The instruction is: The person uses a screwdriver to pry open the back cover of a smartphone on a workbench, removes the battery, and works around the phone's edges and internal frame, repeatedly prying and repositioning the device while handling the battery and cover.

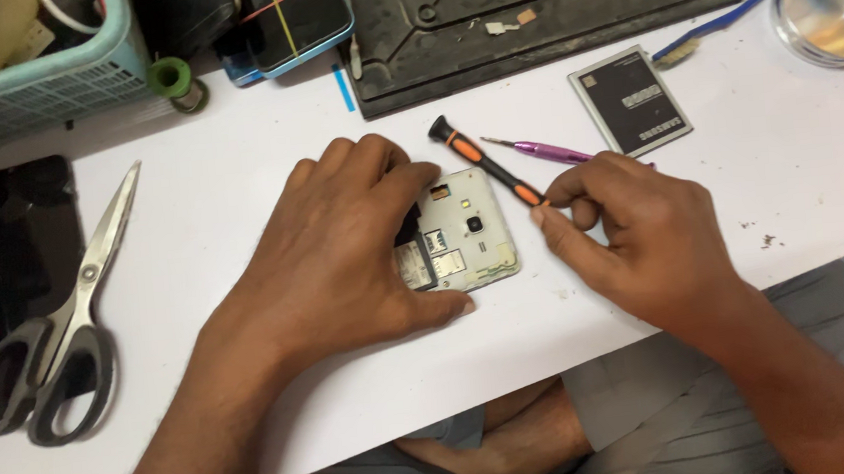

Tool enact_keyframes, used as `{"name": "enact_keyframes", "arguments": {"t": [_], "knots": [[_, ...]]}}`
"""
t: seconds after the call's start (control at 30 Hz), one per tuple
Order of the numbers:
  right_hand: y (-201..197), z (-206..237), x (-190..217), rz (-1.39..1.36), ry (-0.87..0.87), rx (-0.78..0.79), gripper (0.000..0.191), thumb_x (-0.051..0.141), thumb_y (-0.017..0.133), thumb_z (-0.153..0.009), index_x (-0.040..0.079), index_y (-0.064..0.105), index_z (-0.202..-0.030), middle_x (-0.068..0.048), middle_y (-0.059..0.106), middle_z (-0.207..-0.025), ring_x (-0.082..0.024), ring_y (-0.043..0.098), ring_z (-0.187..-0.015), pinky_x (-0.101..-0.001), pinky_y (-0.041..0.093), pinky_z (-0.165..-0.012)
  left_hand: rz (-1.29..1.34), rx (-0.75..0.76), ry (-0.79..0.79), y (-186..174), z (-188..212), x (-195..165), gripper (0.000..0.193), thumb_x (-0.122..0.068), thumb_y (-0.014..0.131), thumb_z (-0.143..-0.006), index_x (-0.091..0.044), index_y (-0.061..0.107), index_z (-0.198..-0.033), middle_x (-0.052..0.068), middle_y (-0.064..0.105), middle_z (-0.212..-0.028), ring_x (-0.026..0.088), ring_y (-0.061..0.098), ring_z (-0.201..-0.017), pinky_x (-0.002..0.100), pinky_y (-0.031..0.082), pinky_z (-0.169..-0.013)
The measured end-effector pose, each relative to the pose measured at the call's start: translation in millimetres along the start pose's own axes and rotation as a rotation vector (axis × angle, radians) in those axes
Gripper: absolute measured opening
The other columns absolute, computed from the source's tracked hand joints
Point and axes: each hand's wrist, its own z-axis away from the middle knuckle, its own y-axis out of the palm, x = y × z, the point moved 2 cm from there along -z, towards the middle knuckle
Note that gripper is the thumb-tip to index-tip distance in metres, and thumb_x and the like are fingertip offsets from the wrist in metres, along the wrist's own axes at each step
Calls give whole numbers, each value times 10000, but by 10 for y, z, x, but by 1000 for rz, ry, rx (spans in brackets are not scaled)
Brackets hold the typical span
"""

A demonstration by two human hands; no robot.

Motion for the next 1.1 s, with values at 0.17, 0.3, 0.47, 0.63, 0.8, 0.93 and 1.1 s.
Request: {"name": "enact_keyframes", "arguments": {"t": [0.17,0.3,0.47,0.63,0.8,0.93,1.1], "knots": [[10,79,-86,-211,-12,-122,78,66,701,-980,19,656,-1022,-16,620,-803,-55,495,-604,-239,390,-503,-10,-33,27,37,24,26,975,-520,955,-437,5,683,-1212,111,624,-1027,263,553,-937,400,457,-829],[-37,101,-233,-300,19,-308,68,30,652,-1017,-23,610,-1019,-48,600,-760,-70,482,-531,-233,364,-459,-17,-19,18,85,20,50,907,-481,942,-454,1,680,-1175,111,620,-1010,262,551,-932,397,463,-815],[-66,205,-369,-625,-70,-391,98,60,575,-1172,-34,558,-1150,-130,648,-940,-140,661,-639,-235,557,-547,-36,-97,76,93,26,60,817,-444,919,-514,1,636,-1137,129,641,-928,281,601,-838,423,488,-750],[-41,267,-533,-736,-130,-414,174,134,472,-1235,-29,533,-1226,-224,681,-1147,-224,724,-792,-266,608,-635,-8,-132,80,88,32,79,783,-404,912,-548,-6,609,-1150,133,653,-883,282,657,-749,439,513,-671],[7,337,-639,-722,-34,-428,287,143,413,-1268,-21,556,-1081,-212,671,-1010,-194,629,-656,-274,568,-618,-46,-197,119,112,37,89,836,-385,938,-542,-3,603,-1205,146,651,-945,282,676,-769,430,530,-629],[15,322,-535,-629,-8,-369,243,146,436,-1221,-51,534,-1117,-191,608,-889,-181,566,-596,-260,503,-562,-115,-224,111,138,35,125,887,-447,955,-561,3,616,-1246,143,655,-976,287,649,-851,421,529,-664],[-43,191,-290,-766,77,-291,206,140,499,-1224,-40,515,-1320,-168,679,-1018,-152,636,-660,-251,557,-606,-169,-249,126,162,65,159,873,-476,964,-584,11,653,-1239,133,668,-1032,277,606,-948,417,516,-770]]}}
